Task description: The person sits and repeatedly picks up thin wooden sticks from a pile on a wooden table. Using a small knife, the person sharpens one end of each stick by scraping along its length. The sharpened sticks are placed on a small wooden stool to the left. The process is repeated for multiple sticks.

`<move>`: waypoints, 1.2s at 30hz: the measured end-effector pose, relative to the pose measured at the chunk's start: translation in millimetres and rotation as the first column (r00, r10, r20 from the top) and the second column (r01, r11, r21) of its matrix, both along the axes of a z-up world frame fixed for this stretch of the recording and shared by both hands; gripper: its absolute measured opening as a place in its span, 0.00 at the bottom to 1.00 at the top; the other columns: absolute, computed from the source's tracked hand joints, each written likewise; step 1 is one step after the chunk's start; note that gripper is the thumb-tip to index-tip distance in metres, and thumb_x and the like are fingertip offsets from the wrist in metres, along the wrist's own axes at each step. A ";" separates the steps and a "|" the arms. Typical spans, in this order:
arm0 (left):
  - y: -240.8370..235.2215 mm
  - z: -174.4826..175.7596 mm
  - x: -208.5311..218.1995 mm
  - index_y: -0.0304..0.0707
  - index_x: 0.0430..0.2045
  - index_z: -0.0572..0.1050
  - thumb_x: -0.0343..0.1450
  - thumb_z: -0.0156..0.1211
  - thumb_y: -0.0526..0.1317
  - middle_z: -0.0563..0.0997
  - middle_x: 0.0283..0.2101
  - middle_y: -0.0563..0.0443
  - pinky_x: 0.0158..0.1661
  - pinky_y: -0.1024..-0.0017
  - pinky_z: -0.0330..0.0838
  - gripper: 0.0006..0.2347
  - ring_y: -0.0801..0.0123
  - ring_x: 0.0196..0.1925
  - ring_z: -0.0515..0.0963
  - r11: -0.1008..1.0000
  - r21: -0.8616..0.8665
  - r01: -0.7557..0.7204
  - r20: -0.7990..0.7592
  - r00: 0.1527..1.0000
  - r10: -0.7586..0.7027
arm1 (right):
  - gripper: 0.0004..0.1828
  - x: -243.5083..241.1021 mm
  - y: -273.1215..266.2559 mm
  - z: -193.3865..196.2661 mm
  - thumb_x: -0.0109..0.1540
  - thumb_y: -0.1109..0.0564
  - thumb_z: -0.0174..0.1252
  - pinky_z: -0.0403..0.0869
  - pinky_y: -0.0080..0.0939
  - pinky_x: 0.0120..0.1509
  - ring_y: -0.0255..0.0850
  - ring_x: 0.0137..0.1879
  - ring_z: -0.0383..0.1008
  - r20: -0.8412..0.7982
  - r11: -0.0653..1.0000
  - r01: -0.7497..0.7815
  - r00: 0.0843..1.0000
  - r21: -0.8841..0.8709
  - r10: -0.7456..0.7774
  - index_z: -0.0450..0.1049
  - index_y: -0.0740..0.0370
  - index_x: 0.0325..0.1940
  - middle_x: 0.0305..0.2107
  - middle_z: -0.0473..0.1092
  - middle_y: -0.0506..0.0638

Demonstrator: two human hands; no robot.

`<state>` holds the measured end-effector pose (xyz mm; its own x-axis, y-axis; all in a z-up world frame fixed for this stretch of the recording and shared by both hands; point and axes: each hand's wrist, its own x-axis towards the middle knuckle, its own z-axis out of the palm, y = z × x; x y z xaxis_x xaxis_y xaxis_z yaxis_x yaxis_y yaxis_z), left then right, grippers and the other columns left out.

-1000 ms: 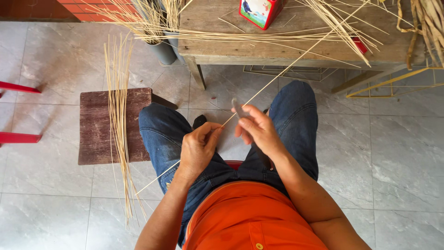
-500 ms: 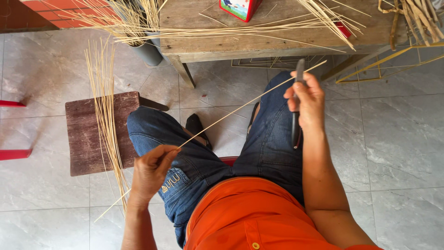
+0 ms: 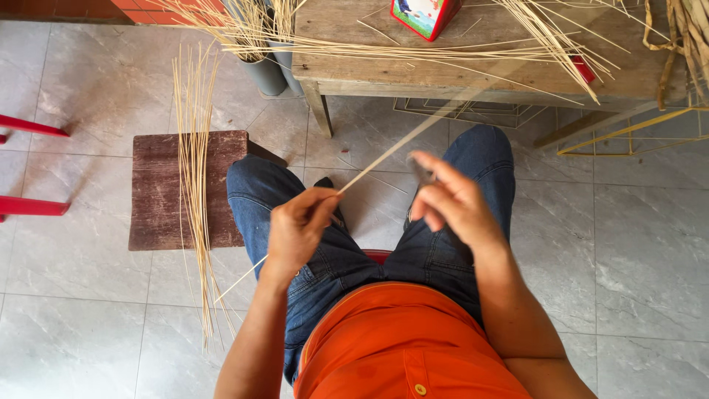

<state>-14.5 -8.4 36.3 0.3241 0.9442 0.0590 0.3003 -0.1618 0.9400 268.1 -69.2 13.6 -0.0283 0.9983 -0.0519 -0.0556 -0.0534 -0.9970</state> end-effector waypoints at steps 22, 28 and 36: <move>13.7 -12.4 -60.7 0.40 0.35 0.84 0.71 0.64 0.36 0.80 0.21 0.58 0.20 0.81 0.66 0.04 0.83 0.21 0.74 0.991 -0.031 0.127 -0.165 0.978 -0.131 | 0.14 57.8 2.3 -33.4 0.71 0.58 0.55 0.65 0.29 0.24 0.31 0.22 0.66 -0.152 0.912 0.410 0.901 -0.002 -0.405 0.72 0.60 0.61 0.26 0.73 0.50; 15.9 -7.1 -81.4 0.40 0.34 0.85 0.69 0.66 0.37 0.83 0.23 0.58 0.22 0.82 0.71 0.05 0.83 0.21 0.77 0.998 -0.033 0.061 -0.243 0.968 -0.067 | 0.13 93.4 -5.9 -37.4 0.71 0.60 0.56 0.65 0.31 0.24 0.32 0.22 0.66 -0.227 0.844 0.535 0.827 0.036 -0.515 0.73 0.61 0.61 0.26 0.72 0.51; 20.8 -2.8 -72.3 0.36 0.40 0.83 0.73 0.62 0.35 0.83 0.28 0.58 0.26 0.82 0.72 0.06 0.83 0.26 0.77 0.998 0.017 -0.065 -0.057 0.996 0.066 | 0.21 77.1 -9.5 -6.0 0.72 0.61 0.51 0.64 0.30 0.24 0.31 0.22 0.65 -0.134 0.827 0.562 0.821 0.015 -0.555 0.69 0.61 0.70 0.27 0.72 0.51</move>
<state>-86.8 12.4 33.4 0.2652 0.9626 0.0561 0.3640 -0.1538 0.9186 345.1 -78.7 7.6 0.5324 0.8458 -0.0322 -0.1778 0.0746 -0.9812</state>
